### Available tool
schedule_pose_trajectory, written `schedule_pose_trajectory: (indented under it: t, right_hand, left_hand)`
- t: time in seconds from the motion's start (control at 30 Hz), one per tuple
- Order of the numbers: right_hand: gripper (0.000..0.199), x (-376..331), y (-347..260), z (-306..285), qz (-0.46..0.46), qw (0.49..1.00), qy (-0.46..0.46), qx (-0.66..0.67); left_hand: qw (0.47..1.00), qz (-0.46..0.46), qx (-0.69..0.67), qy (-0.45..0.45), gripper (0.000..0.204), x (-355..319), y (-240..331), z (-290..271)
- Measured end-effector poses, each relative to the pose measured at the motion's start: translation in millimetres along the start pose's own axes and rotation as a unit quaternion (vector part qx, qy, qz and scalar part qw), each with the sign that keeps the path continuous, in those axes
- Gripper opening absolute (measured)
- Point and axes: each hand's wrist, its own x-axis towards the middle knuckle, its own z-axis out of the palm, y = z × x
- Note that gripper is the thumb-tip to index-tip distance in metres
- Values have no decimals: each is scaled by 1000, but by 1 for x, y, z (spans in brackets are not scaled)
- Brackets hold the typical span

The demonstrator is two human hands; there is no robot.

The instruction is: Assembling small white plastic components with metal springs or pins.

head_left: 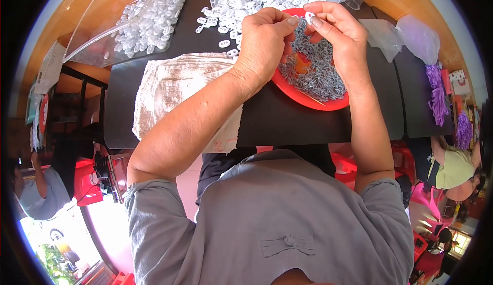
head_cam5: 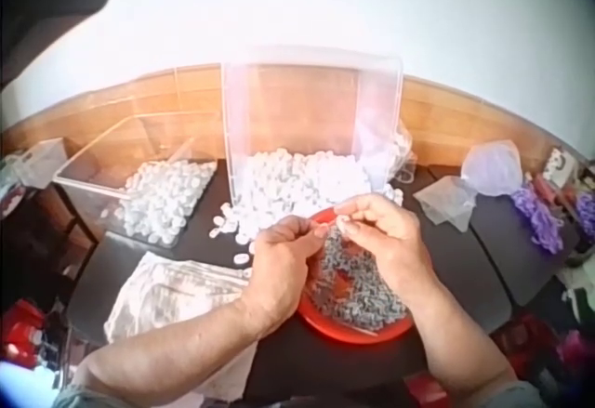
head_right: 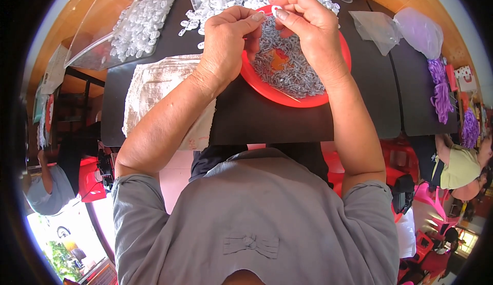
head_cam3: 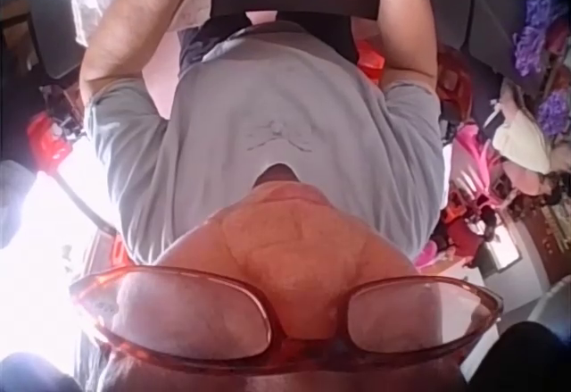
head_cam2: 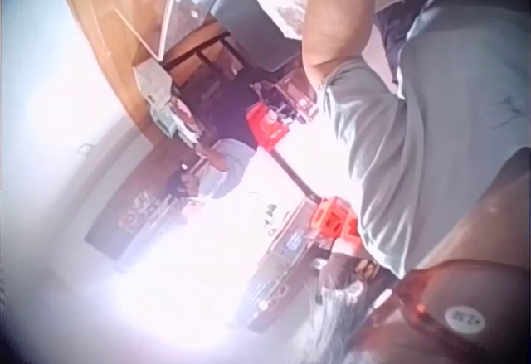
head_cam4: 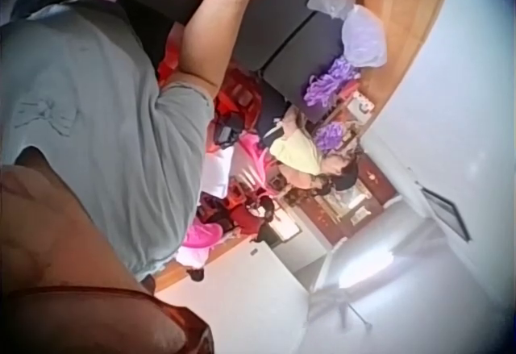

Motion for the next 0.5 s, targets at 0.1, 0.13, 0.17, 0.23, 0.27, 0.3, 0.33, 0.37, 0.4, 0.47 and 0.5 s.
schedule_pose_trajectory:
  t: [0.1, 0.13, 0.17, 0.23, 0.27, 0.3, 0.33, 0.37, 0.4, 0.47, 0.5]
  right_hand:
    - [21, 0, 0, 1, -1, 1000, -1, 5]
    - [21, 0, 0, 1, -1, 1000, -1, 8]
    - [21, 0, 0, 1, -1, 1000, -1, 8]
    - [21, 0, 1, 1, -2, 1000, 4, 27]
    - [21, 0, 1, 2, -2, 1000, 4, 27]
    - [21, 0, 1, 2, 1, 1000, 5, 31]
    - [21, 0, 1, 2, 4, 999, 6, 35]
    - [21, 0, 0, 2, 4, 999, 6, 35]
    - [21, -1, 0, 3, -1, 999, 3, 34]
    - [20, -1, -1, 4, -6, 999, 2, 33]
    - [20, -2, -1, 5, -3, 1000, 16, 23]
  left_hand:
    - [1000, 5, -1, 1, 13, -1, 0, 0]
    - [1000, 8, 0, 2, 14, -1, 0, 0]
    - [1000, 8, 0, 2, 14, -1, 0, 1]
    - [1000, 20, 18, 7, 12, -1, 0, 1]
    - [1000, 21, 18, 7, 12, -1, -1, 1]
    - [999, 24, 26, 5, 12, -2, -1, 1]
    - [999, 28, 34, 4, 13, -2, -1, 2]
    - [999, 28, 34, 4, 13, -2, -1, 2]
    - [999, 30, 33, 7, 13, -2, -2, 2]
    - [999, 32, 32, 10, 13, -2, -2, 3]
    - [999, 34, 39, 14, 13, -3, -1, 3]
